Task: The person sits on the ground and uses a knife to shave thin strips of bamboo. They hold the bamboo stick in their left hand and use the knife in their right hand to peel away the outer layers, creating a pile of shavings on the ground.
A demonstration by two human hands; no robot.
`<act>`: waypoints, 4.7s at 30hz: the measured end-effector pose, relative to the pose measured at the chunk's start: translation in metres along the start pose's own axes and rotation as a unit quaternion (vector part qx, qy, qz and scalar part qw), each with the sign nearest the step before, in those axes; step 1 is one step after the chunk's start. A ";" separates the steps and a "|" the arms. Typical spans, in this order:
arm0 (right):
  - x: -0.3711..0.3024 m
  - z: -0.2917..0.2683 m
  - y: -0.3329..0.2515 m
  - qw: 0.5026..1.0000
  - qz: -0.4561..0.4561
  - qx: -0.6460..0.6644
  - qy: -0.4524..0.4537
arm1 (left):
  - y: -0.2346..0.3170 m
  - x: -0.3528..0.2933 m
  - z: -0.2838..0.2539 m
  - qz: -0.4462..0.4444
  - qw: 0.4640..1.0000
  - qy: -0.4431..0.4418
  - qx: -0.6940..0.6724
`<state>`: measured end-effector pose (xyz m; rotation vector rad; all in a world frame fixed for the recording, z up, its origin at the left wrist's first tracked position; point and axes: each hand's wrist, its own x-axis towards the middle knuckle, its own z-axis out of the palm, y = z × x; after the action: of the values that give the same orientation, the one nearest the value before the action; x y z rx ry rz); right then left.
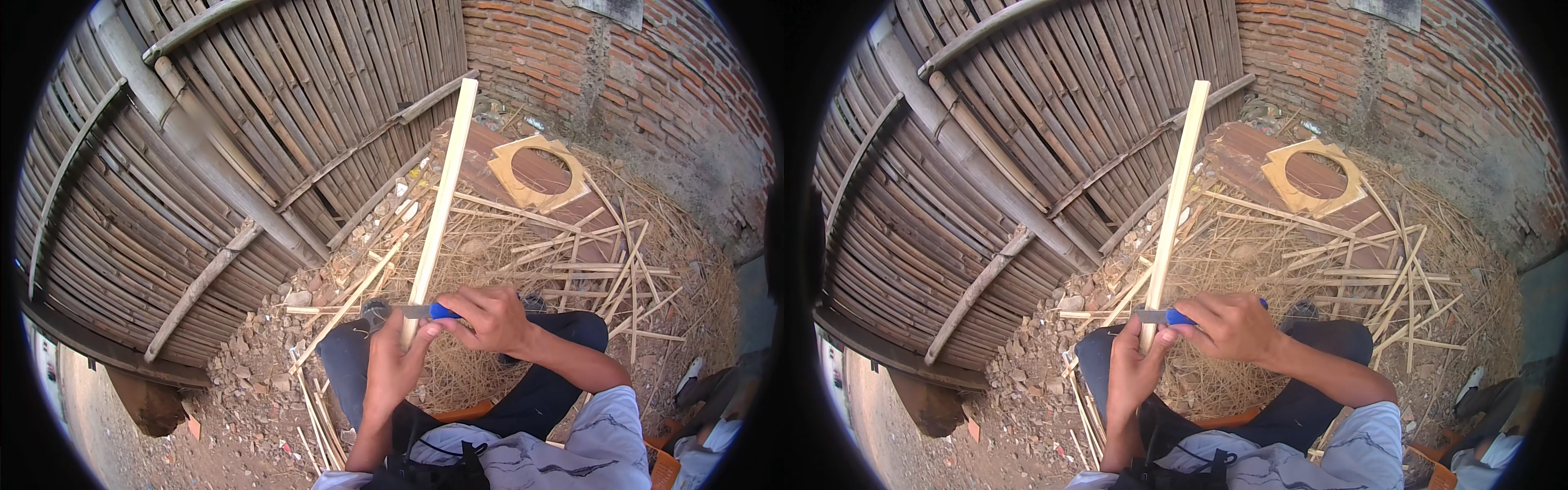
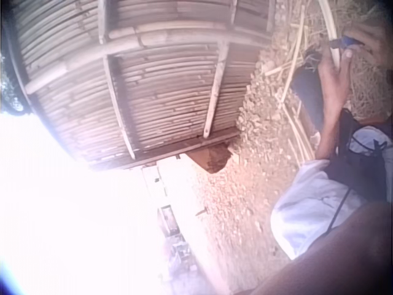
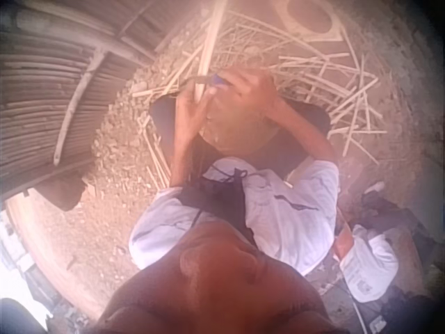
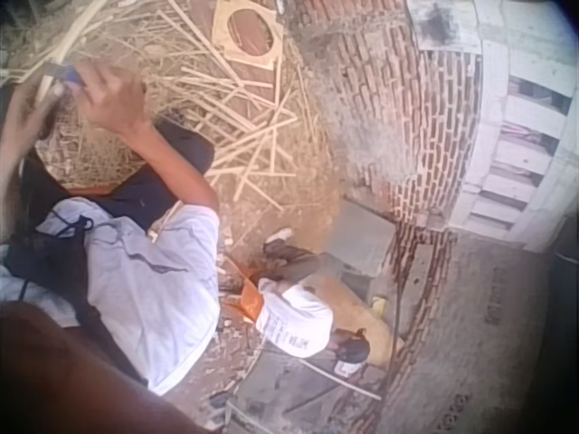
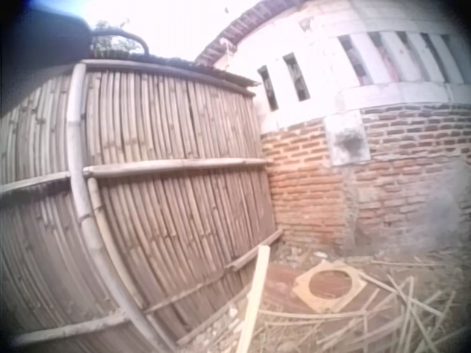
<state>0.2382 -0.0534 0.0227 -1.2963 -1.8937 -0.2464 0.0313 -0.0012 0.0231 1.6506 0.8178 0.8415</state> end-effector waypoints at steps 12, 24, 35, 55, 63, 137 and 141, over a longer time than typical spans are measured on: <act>0.000 -0.005 -0.009 1.000 0.017 -0.015 -0.003 | 0.003 0.000 0.004 -0.001 0.996 0.016 0.091; 0.005 -0.010 -0.009 0.999 0.036 -0.030 0.000 | 0.005 0.001 0.003 -0.017 0.996 0.022 0.083; 0.020 -0.071 0.078 0.941 0.283 -0.034 0.182 | -0.018 -0.033 -0.015 -0.068 0.992 -0.026 0.105; -0.002 0.004 -0.001 0.998 0.046 0.042 -0.005 | -0.013 -0.003 -0.007 -0.047 0.998 -0.044 0.022; -0.006 0.007 -0.006 0.999 0.042 0.028 -0.020 | -0.002 -0.002 -0.001 -0.002 0.992 0.008 0.126; -0.011 0.014 0.001 0.991 0.066 0.102 -0.064 | -0.014 -0.011 -0.002 0.002 0.994 -0.015 0.108; -0.011 0.017 -0.010 0.988 0.092 0.100 -0.070 | -0.010 -0.010 0.000 0.018 0.986 -0.003 0.165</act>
<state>0.2232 -0.0565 0.0064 -1.3691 -1.8461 0.1300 0.0253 -0.0073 0.0126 1.9617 0.9654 0.7549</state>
